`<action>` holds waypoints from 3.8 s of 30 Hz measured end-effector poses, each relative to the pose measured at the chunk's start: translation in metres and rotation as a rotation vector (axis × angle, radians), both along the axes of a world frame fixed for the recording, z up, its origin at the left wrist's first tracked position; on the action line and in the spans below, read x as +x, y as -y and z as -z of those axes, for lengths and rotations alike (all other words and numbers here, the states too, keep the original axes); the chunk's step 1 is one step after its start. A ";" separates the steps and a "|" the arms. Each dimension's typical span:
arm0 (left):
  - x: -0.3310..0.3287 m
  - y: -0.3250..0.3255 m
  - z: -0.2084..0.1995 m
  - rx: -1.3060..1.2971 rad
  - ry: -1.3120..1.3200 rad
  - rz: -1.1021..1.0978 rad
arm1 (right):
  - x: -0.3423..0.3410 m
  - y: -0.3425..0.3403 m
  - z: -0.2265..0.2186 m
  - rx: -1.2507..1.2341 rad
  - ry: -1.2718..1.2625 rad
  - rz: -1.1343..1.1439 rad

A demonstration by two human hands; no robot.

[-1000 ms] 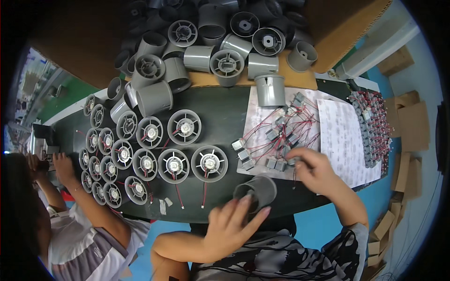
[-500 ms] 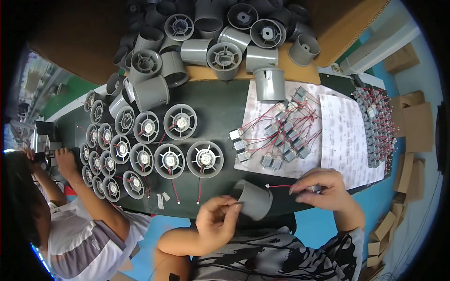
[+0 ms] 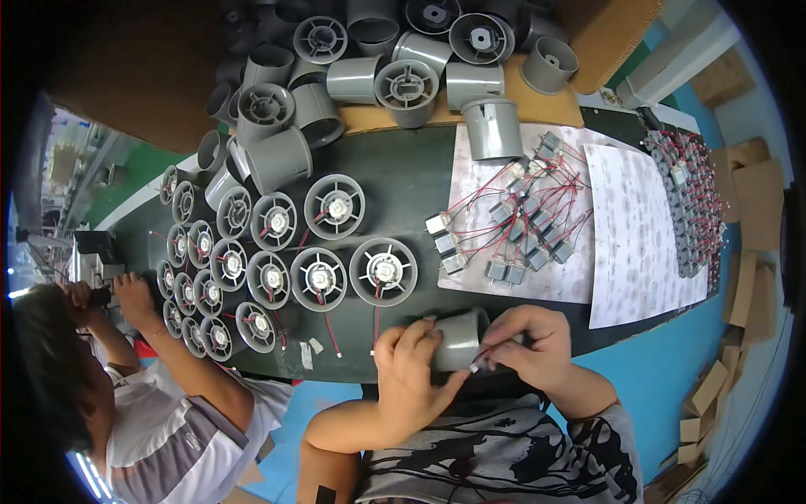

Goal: Manually press-fitting small fan components into plastic housings on an assembly line.

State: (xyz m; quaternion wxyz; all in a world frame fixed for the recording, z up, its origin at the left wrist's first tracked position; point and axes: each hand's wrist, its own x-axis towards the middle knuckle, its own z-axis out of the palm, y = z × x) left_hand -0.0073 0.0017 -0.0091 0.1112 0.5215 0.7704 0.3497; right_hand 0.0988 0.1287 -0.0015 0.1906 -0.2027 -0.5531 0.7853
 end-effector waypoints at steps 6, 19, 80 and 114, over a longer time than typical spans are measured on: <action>0.006 0.016 0.037 0.391 0.236 -0.044 | 0.011 -0.010 -0.014 0.281 0.134 0.027; 0.013 0.012 0.022 0.234 0.605 -0.088 | -0.007 -0.011 -0.020 0.734 0.186 -0.190; -0.017 0.022 0.009 0.094 0.206 0.093 | -0.031 -0.037 -0.063 1.673 0.137 -0.766; 0.000 0.050 0.018 0.318 -0.318 -0.316 | -0.020 0.001 0.001 1.523 0.062 -0.604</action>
